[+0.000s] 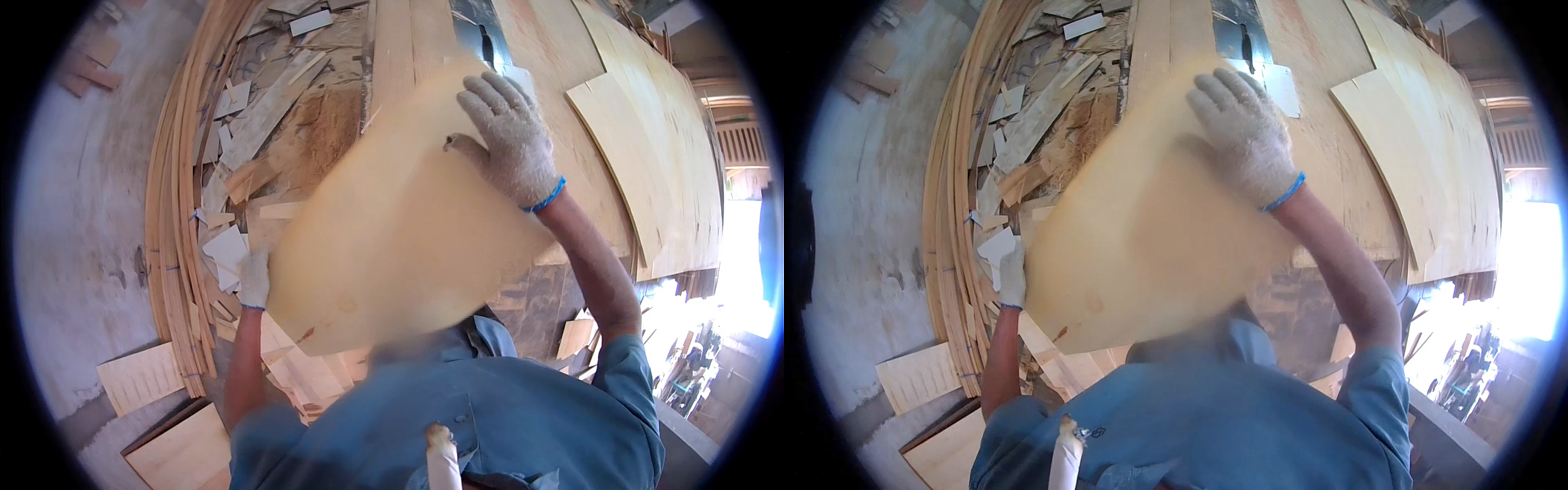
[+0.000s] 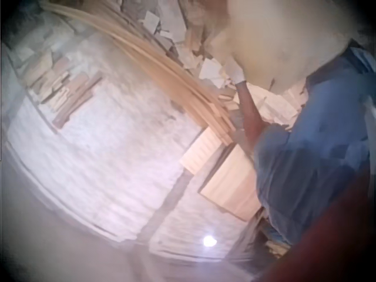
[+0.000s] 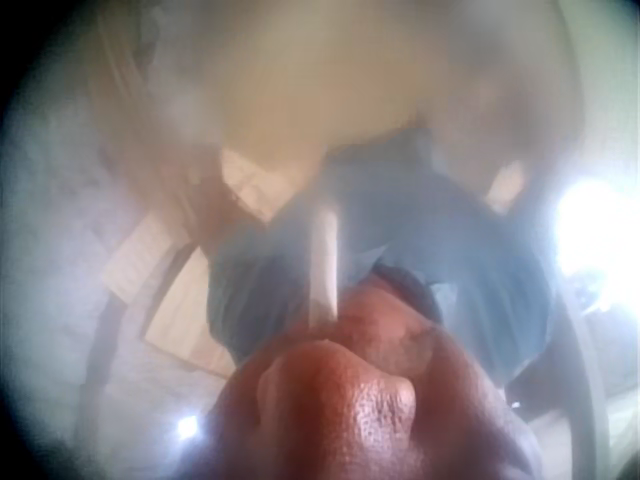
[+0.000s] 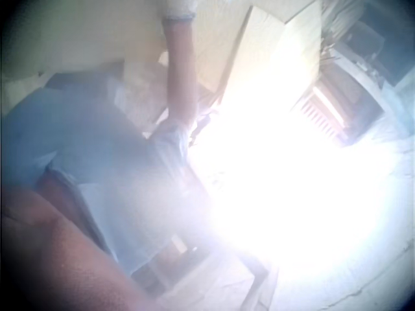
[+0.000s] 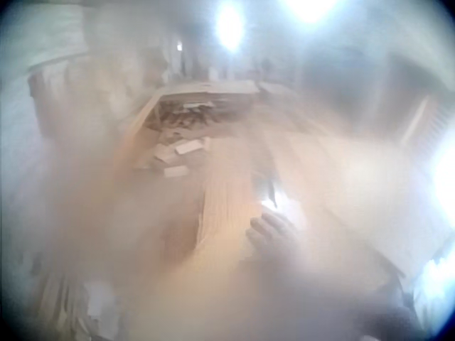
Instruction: The person sands a rectangular wooden board by hand on a workbench, repeatedly flipping and repositioning it to smooth different edges and surfaces. The person then places a smaller reddish board on the larger board and marks its outline with a red pencil.
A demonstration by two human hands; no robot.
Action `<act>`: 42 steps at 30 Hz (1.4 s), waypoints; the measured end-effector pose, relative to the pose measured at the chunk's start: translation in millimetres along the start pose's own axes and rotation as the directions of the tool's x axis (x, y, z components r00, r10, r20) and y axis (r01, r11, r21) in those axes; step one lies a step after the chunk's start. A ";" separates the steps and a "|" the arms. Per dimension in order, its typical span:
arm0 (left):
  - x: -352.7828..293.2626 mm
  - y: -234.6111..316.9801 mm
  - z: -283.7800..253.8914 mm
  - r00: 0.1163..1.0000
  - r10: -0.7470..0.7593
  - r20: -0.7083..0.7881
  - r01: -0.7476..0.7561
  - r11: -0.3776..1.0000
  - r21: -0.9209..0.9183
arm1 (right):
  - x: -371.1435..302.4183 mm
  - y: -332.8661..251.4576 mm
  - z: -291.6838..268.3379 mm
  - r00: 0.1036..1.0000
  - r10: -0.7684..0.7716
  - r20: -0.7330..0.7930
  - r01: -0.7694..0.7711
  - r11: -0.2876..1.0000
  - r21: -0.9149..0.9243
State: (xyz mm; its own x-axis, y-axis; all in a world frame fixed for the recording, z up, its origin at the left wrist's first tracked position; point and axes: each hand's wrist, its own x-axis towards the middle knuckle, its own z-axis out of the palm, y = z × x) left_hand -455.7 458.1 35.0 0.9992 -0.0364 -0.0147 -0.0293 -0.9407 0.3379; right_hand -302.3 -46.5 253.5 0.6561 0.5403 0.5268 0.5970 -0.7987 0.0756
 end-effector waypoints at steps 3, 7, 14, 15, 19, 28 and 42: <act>41.3 39.3 -28.6 0.988 0.103 0.113 -0.097 0.994 -0.057 | -28.6 18.0 -10.9 0.981 0.116 0.158 -0.140 0.979 0.148; 108.5 137.8 -52.0 0.909 0.356 0.217 -0.370 0.929 0.027 | -118.2 59.7 -20.2 0.697 0.398 0.597 -0.437 0.895 -0.087; 194.9 327.3 -60.1 0.750 0.637 0.178 -0.637 0.768 -0.061 | -315.5 85.0 -51.8 0.401 0.755 0.519 -0.728 0.607 -0.319; 197.5 352.6 -64.2 0.773 0.612 0.165 -0.581 0.789 -0.201 | -338.5 83.3 -60.2 0.382 0.795 0.471 -0.745 0.567 -0.351; 142.8 439.8 -44.7 0.839 0.484 -0.250 -0.535 0.646 -0.544 | -452.8 80.5 -63.7 0.151 0.907 0.392 -0.878 0.305 -0.368; -155.2 383.1 175.8 0.882 0.116 0.458 0.234 0.735 -0.637 | -522.3 96.7 -70.0 -0.243 0.854 0.460 -0.938 -0.087 -0.335; -119.7 475.0 135.9 0.817 0.271 0.509 -0.198 0.961 -0.193 | -551.6 109.2 -39.1 -0.211 0.878 0.430 -0.975 -0.160 -0.152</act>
State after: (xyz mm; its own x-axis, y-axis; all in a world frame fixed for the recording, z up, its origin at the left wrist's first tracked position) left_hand -592.8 -30.2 69.3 0.7952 -0.4561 -0.3996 -0.2209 -0.8316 0.5096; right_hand -617.1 -442.1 4.3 0.5841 -0.7013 -0.4086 -0.8056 -0.4395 -0.3973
